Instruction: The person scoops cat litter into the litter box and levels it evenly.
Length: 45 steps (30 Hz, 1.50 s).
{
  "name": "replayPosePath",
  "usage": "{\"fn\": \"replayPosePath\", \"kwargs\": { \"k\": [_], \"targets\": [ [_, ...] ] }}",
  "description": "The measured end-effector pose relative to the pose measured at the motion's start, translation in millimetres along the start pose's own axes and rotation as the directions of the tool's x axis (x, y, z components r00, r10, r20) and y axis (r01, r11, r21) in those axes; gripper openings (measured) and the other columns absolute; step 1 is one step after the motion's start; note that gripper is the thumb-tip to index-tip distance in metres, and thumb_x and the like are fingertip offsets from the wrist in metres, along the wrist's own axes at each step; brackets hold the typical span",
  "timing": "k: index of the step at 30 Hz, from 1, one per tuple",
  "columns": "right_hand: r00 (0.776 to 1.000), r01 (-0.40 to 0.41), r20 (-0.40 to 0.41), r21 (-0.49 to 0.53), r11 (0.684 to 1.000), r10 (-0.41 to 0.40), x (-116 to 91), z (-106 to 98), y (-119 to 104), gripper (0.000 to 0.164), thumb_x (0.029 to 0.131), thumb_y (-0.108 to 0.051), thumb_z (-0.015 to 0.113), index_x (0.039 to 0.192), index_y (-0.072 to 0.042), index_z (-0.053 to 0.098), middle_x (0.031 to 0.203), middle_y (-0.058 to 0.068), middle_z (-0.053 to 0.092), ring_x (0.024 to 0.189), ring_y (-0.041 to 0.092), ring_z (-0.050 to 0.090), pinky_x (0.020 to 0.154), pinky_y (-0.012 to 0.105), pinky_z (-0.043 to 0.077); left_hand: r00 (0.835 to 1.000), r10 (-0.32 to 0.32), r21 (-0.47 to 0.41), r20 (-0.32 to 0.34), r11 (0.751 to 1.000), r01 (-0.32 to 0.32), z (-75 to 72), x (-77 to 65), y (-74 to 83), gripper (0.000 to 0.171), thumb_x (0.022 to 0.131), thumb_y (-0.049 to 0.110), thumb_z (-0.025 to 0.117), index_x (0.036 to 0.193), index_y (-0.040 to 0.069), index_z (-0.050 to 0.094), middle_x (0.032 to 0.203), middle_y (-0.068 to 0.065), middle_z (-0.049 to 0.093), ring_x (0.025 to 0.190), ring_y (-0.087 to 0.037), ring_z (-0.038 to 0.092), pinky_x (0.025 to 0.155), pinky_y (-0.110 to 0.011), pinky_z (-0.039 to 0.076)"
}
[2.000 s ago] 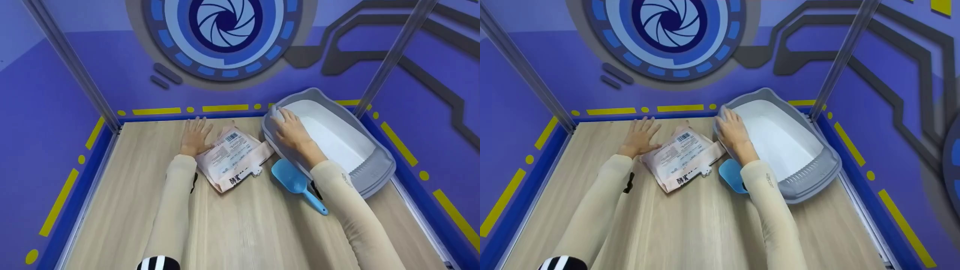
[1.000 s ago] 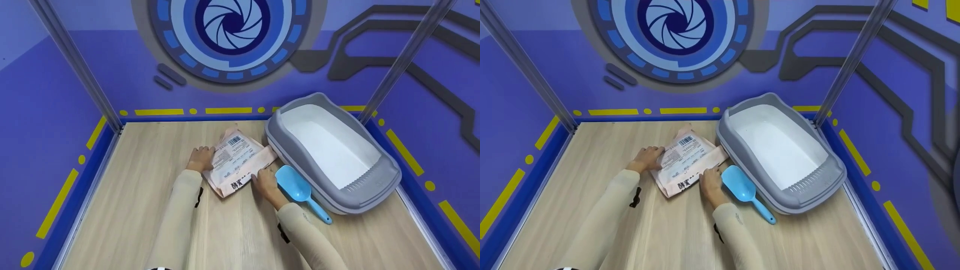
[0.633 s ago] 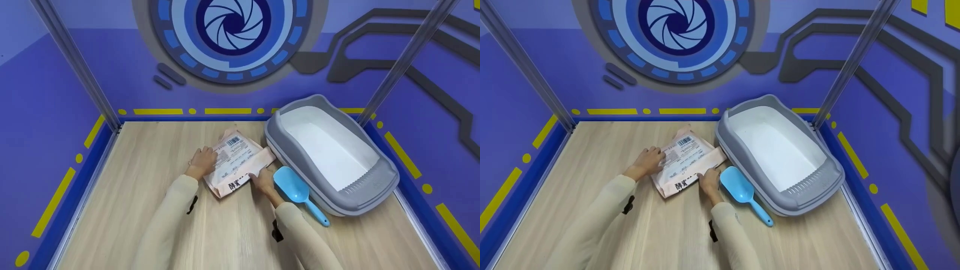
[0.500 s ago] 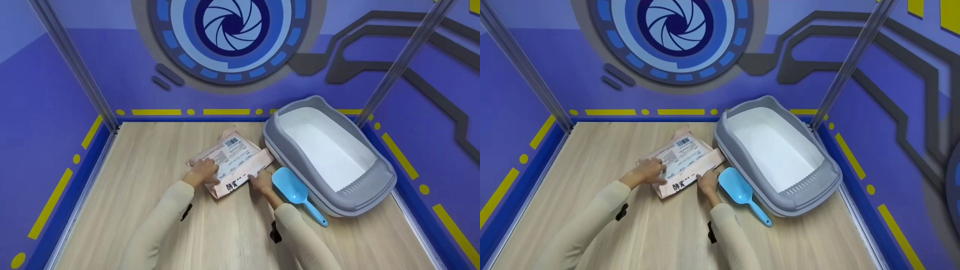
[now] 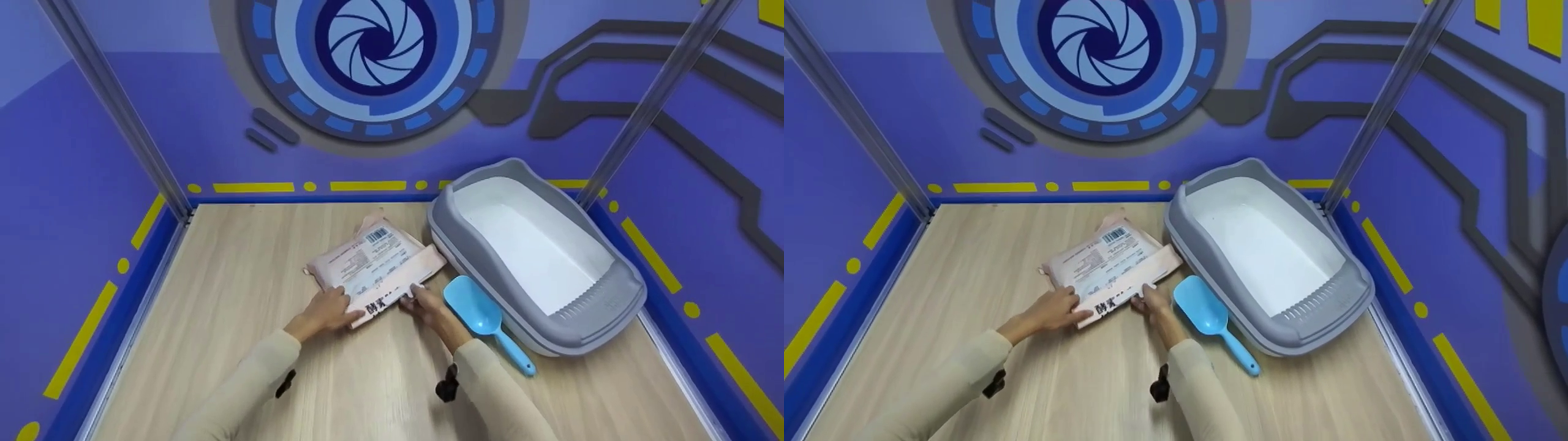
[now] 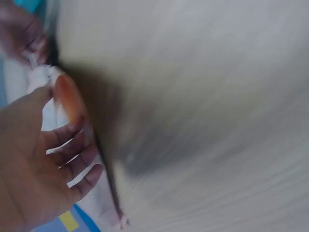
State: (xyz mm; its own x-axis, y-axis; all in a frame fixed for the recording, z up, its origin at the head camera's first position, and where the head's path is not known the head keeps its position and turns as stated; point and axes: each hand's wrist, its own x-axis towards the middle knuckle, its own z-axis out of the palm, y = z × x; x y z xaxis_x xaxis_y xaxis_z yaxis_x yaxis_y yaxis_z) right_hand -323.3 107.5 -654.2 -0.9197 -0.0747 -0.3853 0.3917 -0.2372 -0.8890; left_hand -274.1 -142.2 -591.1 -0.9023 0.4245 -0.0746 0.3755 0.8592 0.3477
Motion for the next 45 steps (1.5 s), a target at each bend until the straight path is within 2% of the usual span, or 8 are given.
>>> {"fn": "replayPosePath", "kwargs": {
  "k": [3, 4, 8, 14, 19, 25, 34, 45],
  "targets": [
    [0.998, -0.055, 0.023, 0.121, 0.991, 0.052, -7.9, -7.2, 6.5, 0.017, 0.105, -0.013, 0.052, 0.097, 0.002, 0.058, 0.079, 0.007, 0.065, 0.071, 0.012, 0.069, 0.082, 0.030, 0.060, 0.999, 0.008, -0.019, -0.038, 1.000, -0.009, 14.1, -6.2, -1.5, 0.045, 0.098, 0.039, 0.065, 0.088, -0.005, 0.064, 0.091, -0.019, 0.058, 0.073, -0.026, 0.048, 0.073, -0.050, 0.048],
    [0.996, -0.088, -0.023, 0.114, 0.990, 0.091, -18.1, -4.5, 0.7, 0.018, 0.106, -0.011, 0.047, 0.100, 0.003, 0.057, 0.080, 0.008, 0.066, 0.072, 0.014, 0.069, 0.084, 0.030, 0.060, 0.998, 0.015, -0.027, -0.057, 0.999, -0.017, 18.2, -7.3, -2.5, 0.044, 0.097, 0.038, 0.065, 0.087, -0.004, 0.064, 0.090, -0.018, 0.057, 0.073, -0.026, 0.047, 0.072, -0.049, 0.047],
    [0.984, -0.176, 0.032, 0.169, 0.970, 0.173, -35.1, -10.0, -10.4, 0.019, 0.107, -0.012, 0.047, 0.103, 0.006, 0.055, 0.081, 0.016, 0.068, 0.076, 0.020, 0.073, 0.087, 0.032, 0.060, 0.995, 0.029, -0.053, -0.093, 0.998, -0.034, 28.7, -8.5, -7.1, 0.041, 0.097, 0.038, 0.064, 0.084, -0.001, 0.061, 0.088, -0.013, 0.052, 0.077, -0.024, 0.044, 0.072, -0.047, 0.043],
    [0.960, -0.279, 0.066, 0.242, 0.929, 0.271, -33.2, -10.0, -22.9, 0.017, 0.106, -0.012, 0.050, 0.101, 0.003, 0.057, 0.086, 0.018, 0.068, 0.082, 0.023, 0.073, 0.097, 0.034, 0.056, 0.999, -0.012, -0.039, -0.038, 0.999, 0.010, 21.6, -4.2, -11.3, 0.052, 0.094, 0.053, 0.065, 0.090, 0.001, 0.061, 0.094, -0.011, 0.051, 0.084, -0.024, 0.044, 0.078, -0.047, 0.041],
    [0.972, -0.231, 0.009, 0.252, 0.940, 0.236, -28.4, -2.5, -21.6, 0.016, 0.104, -0.007, 0.052, 0.094, 0.004, 0.057, 0.082, 0.018, 0.069, 0.079, 0.025, 0.073, 0.097, 0.038, 0.056, 0.997, -0.063, -0.005, 0.049, 0.998, 0.063, 12.6, 1.4, -13.2, 0.060, 0.089, 0.058, 0.069, 0.100, -0.001, 0.064, 0.101, -0.014, 0.055, 0.090, -0.026, 0.048, 0.085, -0.050, 0.044],
    [0.982, -0.165, -0.069, 0.142, 0.976, 0.175, -28.3, 6.3, -20.4, 0.020, 0.105, -0.006, 0.050, 0.089, 0.004, 0.057, 0.074, 0.015, 0.070, 0.072, 0.022, 0.073, 0.088, 0.037, 0.060, 0.988, -0.103, 0.014, 0.113, 0.995, 0.103, 9.9, 4.6, -12.0, 0.070, 0.087, 0.059, 0.071, 0.117, -0.004, 0.065, 0.114, -0.019, 0.056, 0.103, -0.032, 0.052, 0.095, -0.053, 0.046],
    [0.977, -0.185, -0.095, 0.068, 0.980, 0.191, -34.5, 10.1, -18.7, 0.023, 0.105, -0.004, 0.050, 0.116, 0.016, 0.052, 0.077, 0.020, 0.074, 0.068, 0.022, 0.076, 0.077, 0.031, 0.062, 0.987, -0.115, 0.032, 0.116, 0.993, 0.112, 10.7, 7.2, -18.3, 0.070, 0.087, 0.057, 0.071, 0.120, -0.005, 0.064, 0.120, -0.022, 0.055, 0.110, -0.037, 0.051, 0.099, -0.055, 0.044],
    [0.981, -0.160, -0.109, 0.019, 0.987, 0.161, -68.4, -4.8, -10.0, 0.023, 0.102, -0.013, 0.060, 0.106, 0.010, 0.057, 0.074, 0.023, 0.074, 0.067, 0.025, 0.077, 0.072, 0.037, 0.062, 0.986, -0.110, 0.057, 0.125, 0.993, 0.103, 8.5, 3.7, -16.4, 0.069, 0.088, 0.054, 0.071, 0.120, -0.006, 0.063, 0.115, -0.022, 0.057, 0.104, -0.035, 0.052, 0.096, -0.055, 0.046]
  ]
}}
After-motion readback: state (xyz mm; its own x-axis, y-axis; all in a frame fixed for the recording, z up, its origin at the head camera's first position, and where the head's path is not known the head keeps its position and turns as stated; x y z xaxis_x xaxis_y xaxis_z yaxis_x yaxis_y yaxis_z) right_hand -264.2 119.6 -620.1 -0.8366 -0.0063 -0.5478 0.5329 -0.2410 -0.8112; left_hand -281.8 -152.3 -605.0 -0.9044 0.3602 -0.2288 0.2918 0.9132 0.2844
